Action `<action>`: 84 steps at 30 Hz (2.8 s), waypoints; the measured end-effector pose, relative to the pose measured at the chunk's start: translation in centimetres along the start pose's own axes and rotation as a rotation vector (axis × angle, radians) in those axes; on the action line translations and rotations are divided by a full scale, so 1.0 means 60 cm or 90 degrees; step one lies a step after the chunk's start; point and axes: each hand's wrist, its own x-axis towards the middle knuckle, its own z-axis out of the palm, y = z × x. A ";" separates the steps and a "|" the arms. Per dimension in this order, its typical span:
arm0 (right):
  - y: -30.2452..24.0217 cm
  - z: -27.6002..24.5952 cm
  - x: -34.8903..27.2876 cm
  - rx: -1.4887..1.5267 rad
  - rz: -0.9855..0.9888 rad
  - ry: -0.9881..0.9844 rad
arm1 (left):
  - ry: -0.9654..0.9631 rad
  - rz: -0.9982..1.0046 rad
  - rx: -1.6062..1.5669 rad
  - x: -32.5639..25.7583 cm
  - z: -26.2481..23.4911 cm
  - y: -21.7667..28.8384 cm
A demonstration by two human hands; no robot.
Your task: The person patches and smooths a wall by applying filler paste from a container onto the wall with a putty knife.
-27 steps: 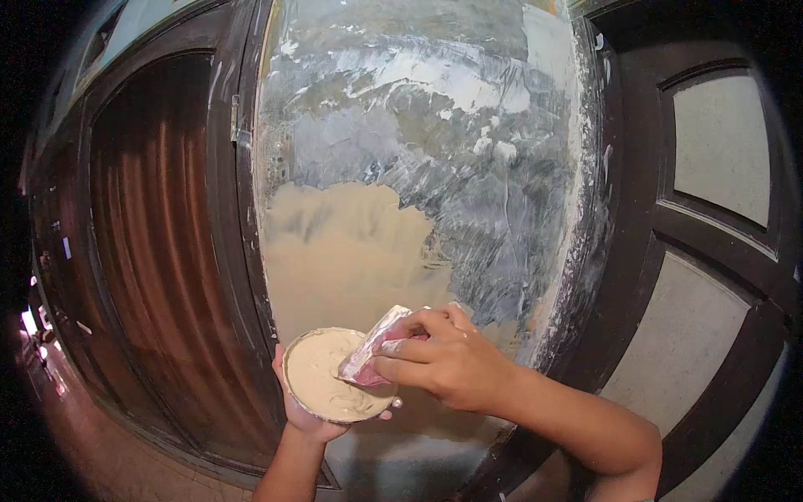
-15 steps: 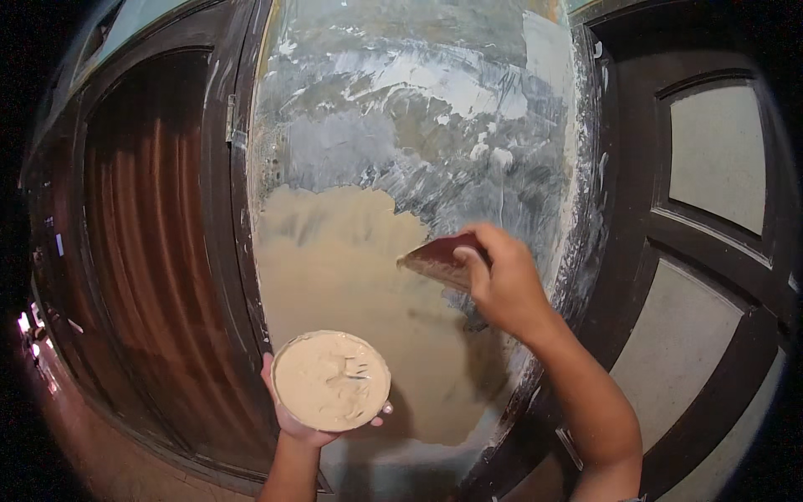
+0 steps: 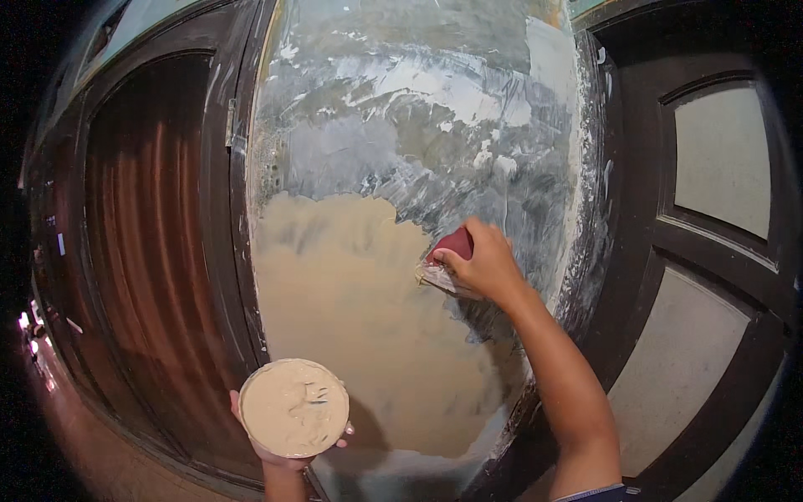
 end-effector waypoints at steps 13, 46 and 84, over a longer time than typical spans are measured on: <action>0.012 0.002 0.013 0.032 0.040 0.052 | -0.005 0.026 -0.004 0.022 0.004 0.011; 0.000 0.014 0.005 -0.031 -0.011 0.154 | 0.142 0.087 0.064 0.035 0.030 0.016; 0.000 0.027 0.004 0.042 -0.100 0.258 | 0.257 0.198 0.125 -0.026 0.031 -0.057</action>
